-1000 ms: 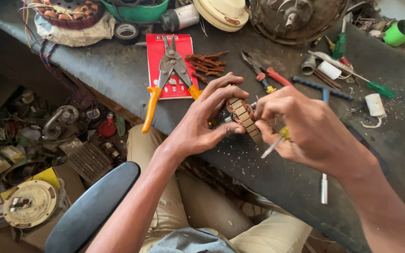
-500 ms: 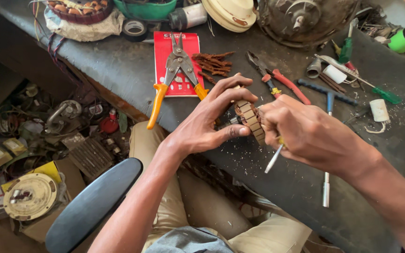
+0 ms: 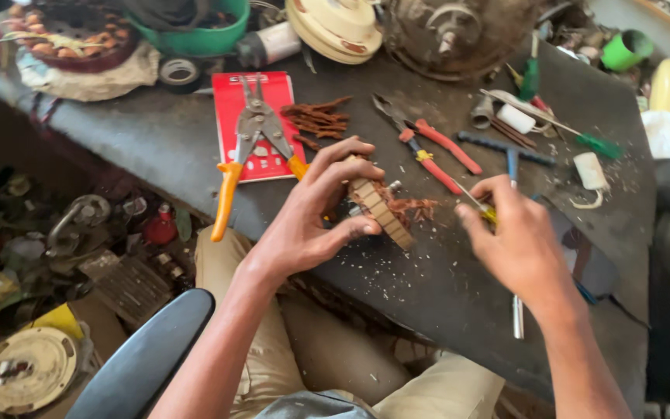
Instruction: The person uses a screwdriver and pliers to remove copper wire coils from a motor armature. They scrape the wire from the slots and then pull the remaining strands out by hand. The person works on a cluttered workbench in a workshop environment.
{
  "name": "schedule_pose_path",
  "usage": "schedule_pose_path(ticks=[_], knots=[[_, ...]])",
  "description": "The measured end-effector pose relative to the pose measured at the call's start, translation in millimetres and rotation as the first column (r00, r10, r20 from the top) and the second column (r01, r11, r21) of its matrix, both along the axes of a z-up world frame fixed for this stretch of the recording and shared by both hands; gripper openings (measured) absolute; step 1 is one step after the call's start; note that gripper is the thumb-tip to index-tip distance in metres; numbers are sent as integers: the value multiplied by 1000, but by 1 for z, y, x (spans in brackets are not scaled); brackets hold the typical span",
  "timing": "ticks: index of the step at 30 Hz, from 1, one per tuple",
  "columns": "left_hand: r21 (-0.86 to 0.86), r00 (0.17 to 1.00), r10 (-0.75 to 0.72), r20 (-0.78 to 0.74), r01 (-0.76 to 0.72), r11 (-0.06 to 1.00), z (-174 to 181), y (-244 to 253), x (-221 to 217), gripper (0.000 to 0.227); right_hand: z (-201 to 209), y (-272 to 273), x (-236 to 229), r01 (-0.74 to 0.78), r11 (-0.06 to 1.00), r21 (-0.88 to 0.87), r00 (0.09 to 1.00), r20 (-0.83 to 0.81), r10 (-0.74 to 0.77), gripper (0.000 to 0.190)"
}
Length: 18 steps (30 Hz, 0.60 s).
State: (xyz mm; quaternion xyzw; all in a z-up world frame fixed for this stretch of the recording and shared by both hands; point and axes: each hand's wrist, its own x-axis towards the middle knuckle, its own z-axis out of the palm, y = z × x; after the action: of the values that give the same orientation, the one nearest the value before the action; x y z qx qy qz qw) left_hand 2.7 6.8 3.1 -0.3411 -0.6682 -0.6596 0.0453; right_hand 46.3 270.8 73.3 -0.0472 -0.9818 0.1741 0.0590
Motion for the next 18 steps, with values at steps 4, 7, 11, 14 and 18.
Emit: schedule_pose_path(ticks=[4,7,11,14,18], knots=[[-19,999,27,28,-26,999,3,0,0,55,-2,5,5,-184,982,-41,981,-74,181,25],[-24,998,40,43,-39,999,3,1,1,55,-2,6,2,-188,981,-42,982,-42,186,27],[-18,998,56,6,-56,998,3,1,1,54,-4,10,-15,-186,983,-11,982,-44,185,23],[14,997,19,74,-20,1000,5,-1,1,55,-10,10,-40,-237,970,55,960,-142,242,31],[35,992,-7,130,3,999,5,-1,3,55,-16,4,-80,-276,954,118,961,34,273,57]])
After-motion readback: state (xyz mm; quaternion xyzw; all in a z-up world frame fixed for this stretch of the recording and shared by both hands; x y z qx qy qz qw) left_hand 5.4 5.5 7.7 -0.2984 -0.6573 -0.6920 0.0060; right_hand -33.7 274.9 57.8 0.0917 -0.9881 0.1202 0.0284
